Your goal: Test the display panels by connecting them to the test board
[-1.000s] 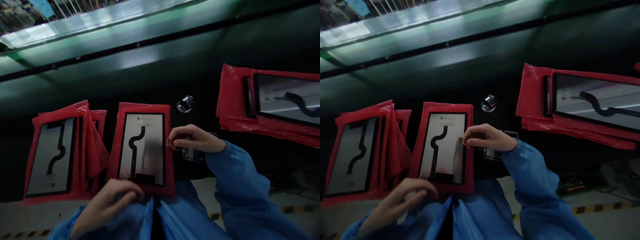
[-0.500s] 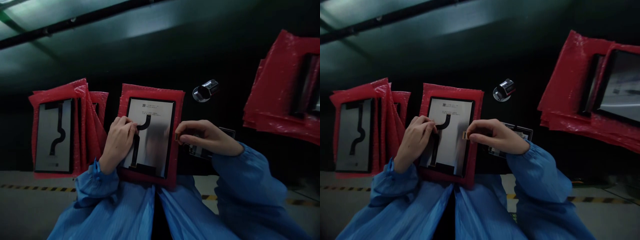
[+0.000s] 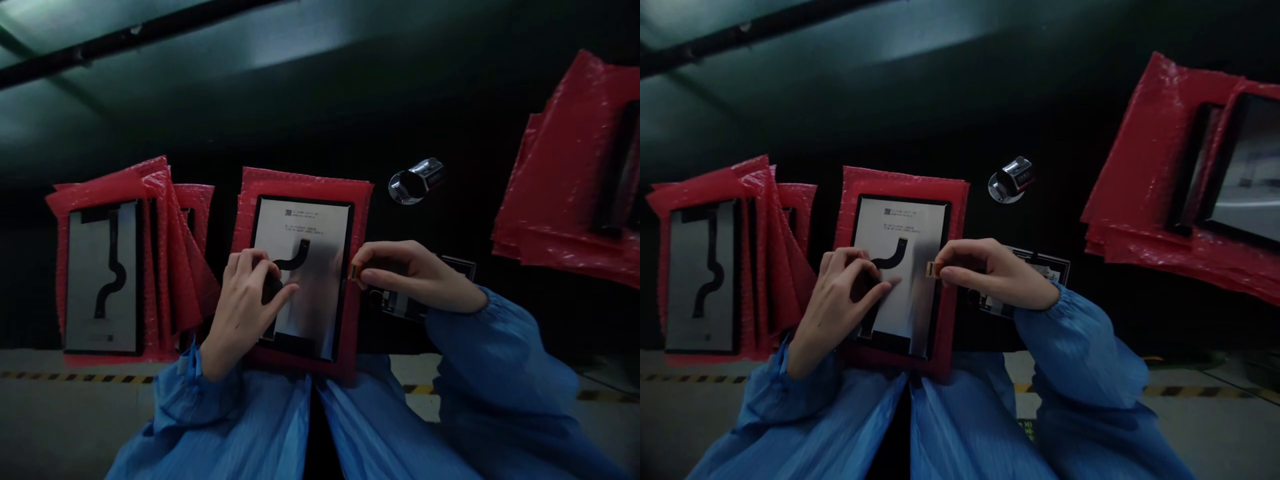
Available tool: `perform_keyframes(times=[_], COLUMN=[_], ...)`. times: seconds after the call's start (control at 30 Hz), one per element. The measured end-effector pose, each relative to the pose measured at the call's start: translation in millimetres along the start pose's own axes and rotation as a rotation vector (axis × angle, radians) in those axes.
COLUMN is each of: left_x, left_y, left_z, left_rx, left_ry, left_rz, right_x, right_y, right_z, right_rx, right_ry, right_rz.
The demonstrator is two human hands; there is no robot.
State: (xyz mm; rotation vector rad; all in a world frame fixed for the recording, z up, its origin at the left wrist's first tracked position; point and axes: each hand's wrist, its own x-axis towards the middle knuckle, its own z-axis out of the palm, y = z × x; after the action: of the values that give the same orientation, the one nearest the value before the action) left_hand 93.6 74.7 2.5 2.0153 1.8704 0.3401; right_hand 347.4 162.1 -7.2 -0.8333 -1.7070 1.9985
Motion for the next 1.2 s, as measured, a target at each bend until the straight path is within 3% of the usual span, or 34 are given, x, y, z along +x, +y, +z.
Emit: perform_keyframes(times=[0.17,0.4,0.7,0.8,0.9,0.97,1.07,1.13,1.2], left_x=[-8,-25,-28,-30,-32,-32,-30,-29,-27], left_y=[2,-8,-5,-6,-8,-9,-10,-12,-14], left_z=[3.0,13.8,20.9,21.6,17.8,9.8,-7.3,-16.0,-18.9], left_rx=[-0.039,-0.247,-0.102,-0.284,-0.662,-0.855,-0.977,-1.098,-1.263], left_ry=[-0.064,0.202,0.234,0.274,0.315,0.273,0.100,-0.086,-0.368], left_rz=[0.055,-0.105,-0.096,-0.169,-0.252,-0.284,-0.292,-0.223,-0.057], right_x=[1,0,1,1,1,1,2,3,3], right_y=[1,1,-3,-3,-2,-1,0,0,1], right_z=[0,0,3,3,3,4,6,8,10], right_rx=[-0.001,0.040,0.037,0.058,0.057,0.043,0.044,0.046,0.040], right_ry=[0.015,-0.003,0.027,0.022,0.023,0.014,-0.003,-0.009,-0.018], right_rz=[0.031,0.018,0.051,0.040,0.041,0.042,0.031,0.035,0.036])
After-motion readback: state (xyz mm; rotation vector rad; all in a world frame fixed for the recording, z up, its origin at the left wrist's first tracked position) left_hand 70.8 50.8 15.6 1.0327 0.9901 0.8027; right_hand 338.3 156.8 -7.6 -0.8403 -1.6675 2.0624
